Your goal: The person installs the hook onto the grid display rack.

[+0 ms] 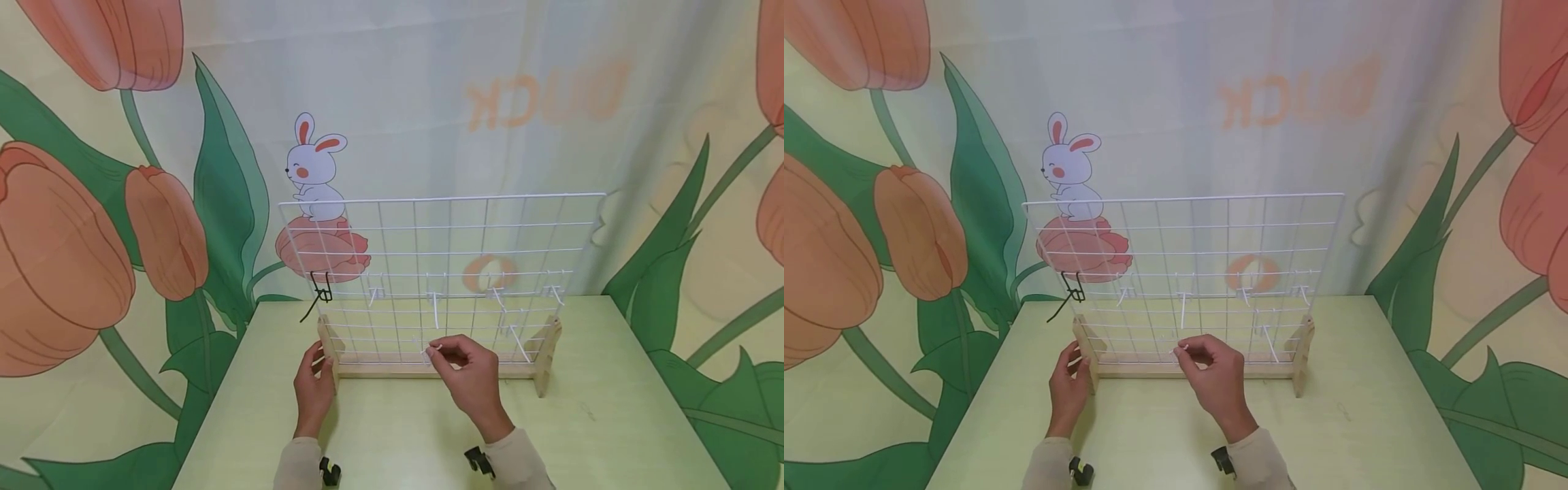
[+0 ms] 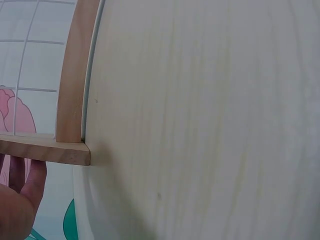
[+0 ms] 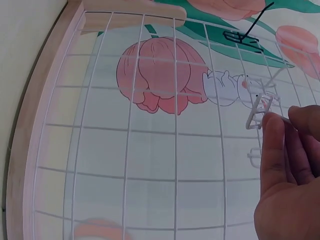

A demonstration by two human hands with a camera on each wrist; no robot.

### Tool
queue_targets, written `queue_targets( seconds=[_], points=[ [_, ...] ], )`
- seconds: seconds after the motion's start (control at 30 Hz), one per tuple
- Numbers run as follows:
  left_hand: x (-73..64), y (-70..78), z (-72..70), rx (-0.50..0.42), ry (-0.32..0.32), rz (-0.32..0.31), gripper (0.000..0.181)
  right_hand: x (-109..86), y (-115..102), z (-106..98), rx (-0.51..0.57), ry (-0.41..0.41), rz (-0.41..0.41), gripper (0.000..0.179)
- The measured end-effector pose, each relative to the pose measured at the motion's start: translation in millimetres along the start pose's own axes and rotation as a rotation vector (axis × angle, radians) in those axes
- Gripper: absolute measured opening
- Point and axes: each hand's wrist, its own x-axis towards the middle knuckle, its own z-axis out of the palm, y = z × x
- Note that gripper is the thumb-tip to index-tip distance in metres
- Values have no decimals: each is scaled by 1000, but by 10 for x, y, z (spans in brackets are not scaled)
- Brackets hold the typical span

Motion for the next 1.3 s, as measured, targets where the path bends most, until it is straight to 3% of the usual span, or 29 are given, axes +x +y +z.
queue_targets(
  seconds=[0.23, 0.5, 1.03, 1.3],
  points=[
    [-5, 14, -8, 2, -2, -7, 44, 47, 65, -97, -78, 69, -34, 19],
    [2, 10, -8, 1, 8, 2, 44, 186, 183, -188, -220, 94, -212, 15],
    [0, 6, 2, 7, 9, -12, 44, 323, 296, -234, -305, 214, -259, 11],
    [9, -30, 10, 12, 18, 1, 45, 336, 409, -256, -337, 220, -246, 10]
  ],
)
